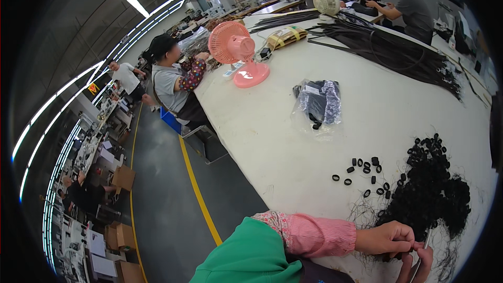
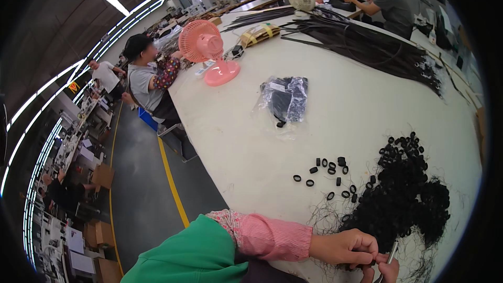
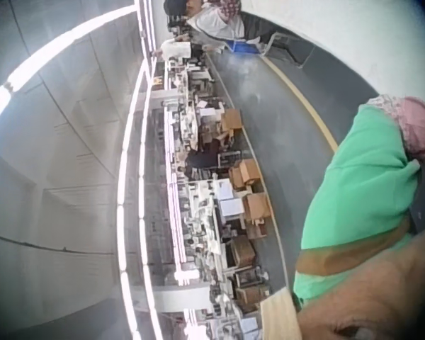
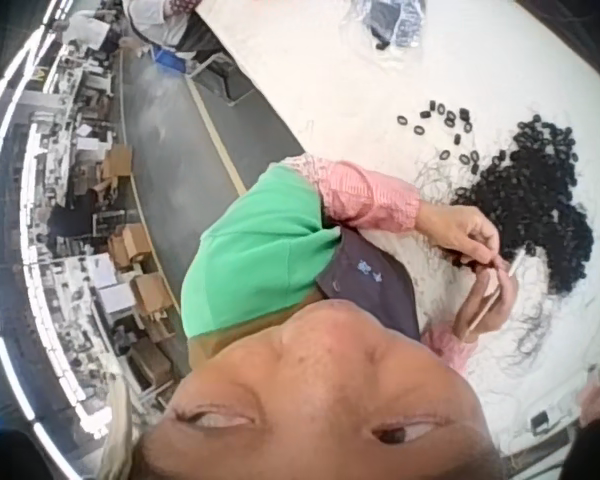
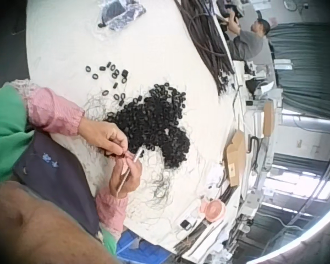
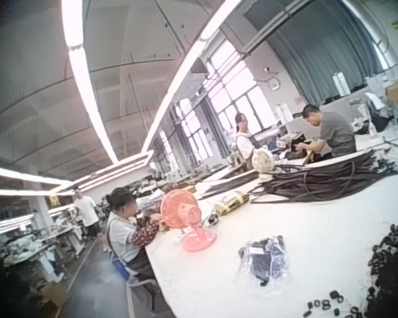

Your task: The person attaches black components to strings using a handheld insertion tool.

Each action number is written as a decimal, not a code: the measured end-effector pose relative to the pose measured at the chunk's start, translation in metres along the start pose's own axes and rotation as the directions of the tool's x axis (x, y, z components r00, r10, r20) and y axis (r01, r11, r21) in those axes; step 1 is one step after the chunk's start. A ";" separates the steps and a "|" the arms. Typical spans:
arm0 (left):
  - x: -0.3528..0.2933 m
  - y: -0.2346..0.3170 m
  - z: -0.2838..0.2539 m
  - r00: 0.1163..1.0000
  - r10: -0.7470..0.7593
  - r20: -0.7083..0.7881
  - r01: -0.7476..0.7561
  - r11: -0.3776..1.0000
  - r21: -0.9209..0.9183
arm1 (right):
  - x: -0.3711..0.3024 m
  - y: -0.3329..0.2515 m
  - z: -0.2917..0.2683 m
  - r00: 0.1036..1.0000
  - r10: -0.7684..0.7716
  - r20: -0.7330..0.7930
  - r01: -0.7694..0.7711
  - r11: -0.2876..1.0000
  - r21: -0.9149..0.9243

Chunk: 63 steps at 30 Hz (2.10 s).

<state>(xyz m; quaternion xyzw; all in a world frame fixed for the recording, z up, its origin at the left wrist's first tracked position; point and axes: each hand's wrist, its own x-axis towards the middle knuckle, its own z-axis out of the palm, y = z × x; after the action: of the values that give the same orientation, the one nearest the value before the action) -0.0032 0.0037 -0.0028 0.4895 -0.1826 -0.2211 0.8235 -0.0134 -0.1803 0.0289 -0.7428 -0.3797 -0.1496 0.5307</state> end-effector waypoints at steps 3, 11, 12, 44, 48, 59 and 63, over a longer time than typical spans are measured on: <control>0.001 -0.001 0.000 0.997 0.067 0.028 -0.068 0.997 0.040 | 0.000 -0.001 0.001 1.000 0.024 -0.014 -0.025 0.999 -0.020; 0.002 0.002 0.004 0.991 0.117 -0.061 -0.102 0.974 0.204 | -0.002 0.000 -0.004 0.996 0.084 -0.018 -0.086 0.978 -0.190; 0.002 0.002 0.002 0.990 0.123 -0.068 -0.105 0.968 0.228 | -0.002 0.000 -0.004 0.995 0.094 -0.025 -0.097 0.975 -0.198; -0.005 -0.002 0.000 0.990 0.048 -0.130 0.004 0.929 0.371 | -0.004 0.009 -0.006 0.984 0.167 -0.057 -0.168 0.986 -0.019; -0.002 -0.004 0.000 0.973 0.100 -0.206 -0.022 0.937 0.350 | 0.001 0.002 -0.010 0.916 0.380 -0.127 -0.312 0.876 0.367; -0.004 -0.001 -0.002 0.981 0.078 -0.176 0.005 0.902 0.431 | -0.005 0.010 -0.024 0.899 0.430 -0.086 -0.314 0.769 0.557; -0.006 0.001 -0.001 0.980 0.070 -0.187 0.024 0.888 0.458 | -0.005 0.008 -0.022 0.896 0.443 -0.039 -0.353 0.763 0.542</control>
<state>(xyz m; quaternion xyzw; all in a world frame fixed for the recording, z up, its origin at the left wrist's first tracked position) -0.0079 0.0080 -0.0026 0.6873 -0.1523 -0.1120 0.7013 -0.0068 -0.2037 0.0292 -0.6192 -0.1938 0.0146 0.7608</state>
